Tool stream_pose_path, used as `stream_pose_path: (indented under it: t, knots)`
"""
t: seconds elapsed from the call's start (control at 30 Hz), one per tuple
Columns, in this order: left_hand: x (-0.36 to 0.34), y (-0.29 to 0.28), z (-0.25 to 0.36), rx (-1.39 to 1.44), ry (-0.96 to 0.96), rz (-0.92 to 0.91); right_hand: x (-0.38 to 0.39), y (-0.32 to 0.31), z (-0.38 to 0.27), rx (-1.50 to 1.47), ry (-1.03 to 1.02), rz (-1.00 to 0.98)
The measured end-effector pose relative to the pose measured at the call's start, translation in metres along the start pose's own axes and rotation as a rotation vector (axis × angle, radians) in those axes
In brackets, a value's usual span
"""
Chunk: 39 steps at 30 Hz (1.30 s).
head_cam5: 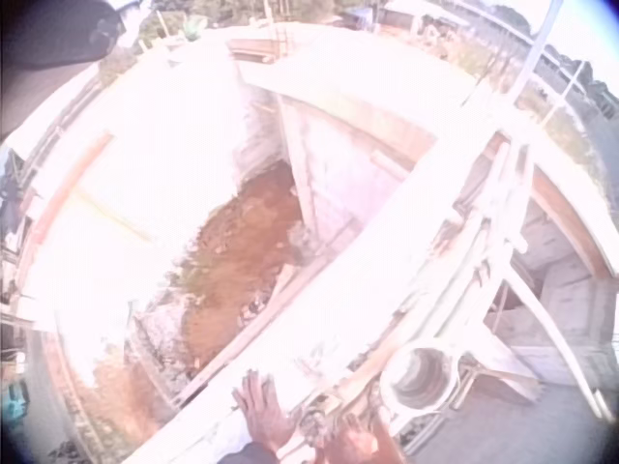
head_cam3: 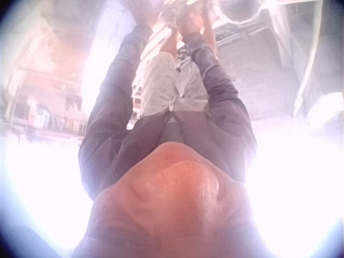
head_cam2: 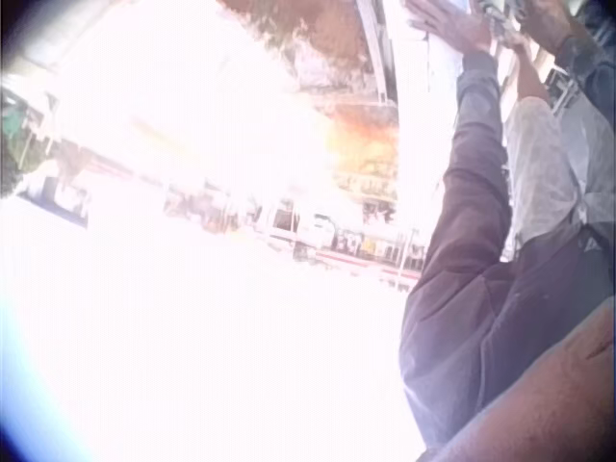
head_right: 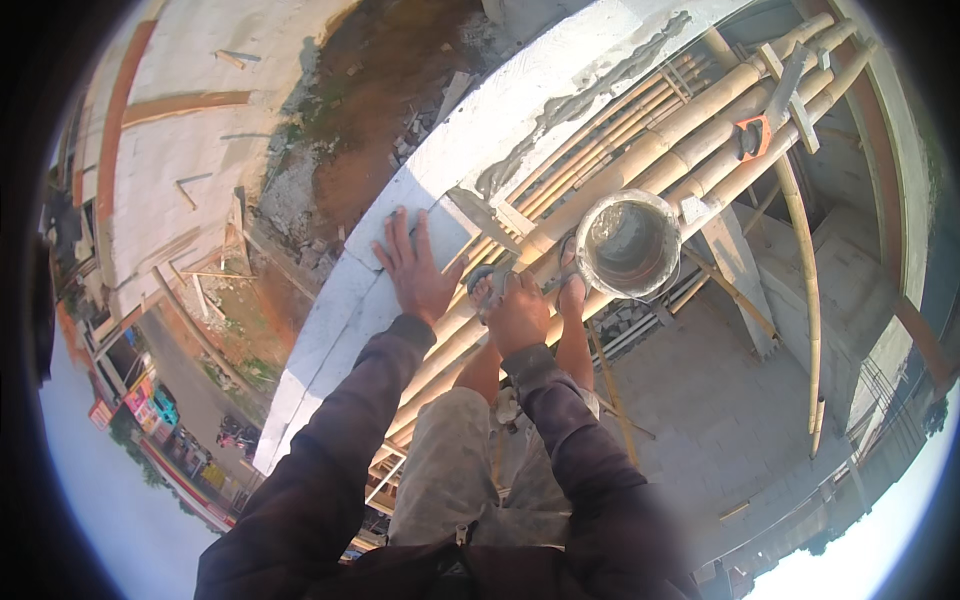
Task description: The person places white blocks onto a bamboo scaffold, applies cement with a trowel to the joints, and saws a block to size before setting it in place. The work continues with additional blocks being aligned and cemented along the scaffold.
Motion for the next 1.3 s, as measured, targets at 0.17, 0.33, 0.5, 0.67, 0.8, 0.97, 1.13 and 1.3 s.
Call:
stream_pose_path:
  t: [0.17,0.33,0.5,0.67,0.8,0.97,1.13,1.3]
  knots:
    - [0.000,-0.013,0.001,0.099,0.041,0.069,0.036,-0.027,0.008,-0.042,-0.157,0.168]
    - [-0.044,-0.036,-0.009,0.225,0.100,0.216,0.052,-0.059,0.045,-0.205,0.091,0.198]
    - [-0.154,-0.031,0.009,0.214,0.139,0.037,-0.017,-0.074,0.148,-0.144,0.446,0.203]
    - [-0.211,-0.014,0.045,0.148,0.134,-0.186,-0.114,-0.059,0.222,0.060,0.614,0.143]
    - [-0.216,-0.006,0.052,0.143,0.096,-0.171,-0.194,-0.109,0.187,-0.138,0.380,0.356]
    - [-0.218,-0.005,0.058,0.067,0.033,-0.175,-0.361,-0.272,0.056,-0.534,0.038,0.586]
    - [-0.218,-0.009,0.062,0.067,-0.017,-0.213,-0.498,-0.361,-0.052,-0.352,0.203,0.614]
    - [-0.214,-0.008,0.059,0.128,-0.041,-0.213,-0.562,-0.370,-0.056,-0.143,0.186,0.479]
Point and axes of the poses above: each hand's wrist, its own x-axis away from the middle knuckle, its own y-axis out of the palm, z = x × y, the point moved 1 cm from there along -x, towards the middle knuckle, and after that the axes turned 10 degrees about y, right-handed, at the moved point
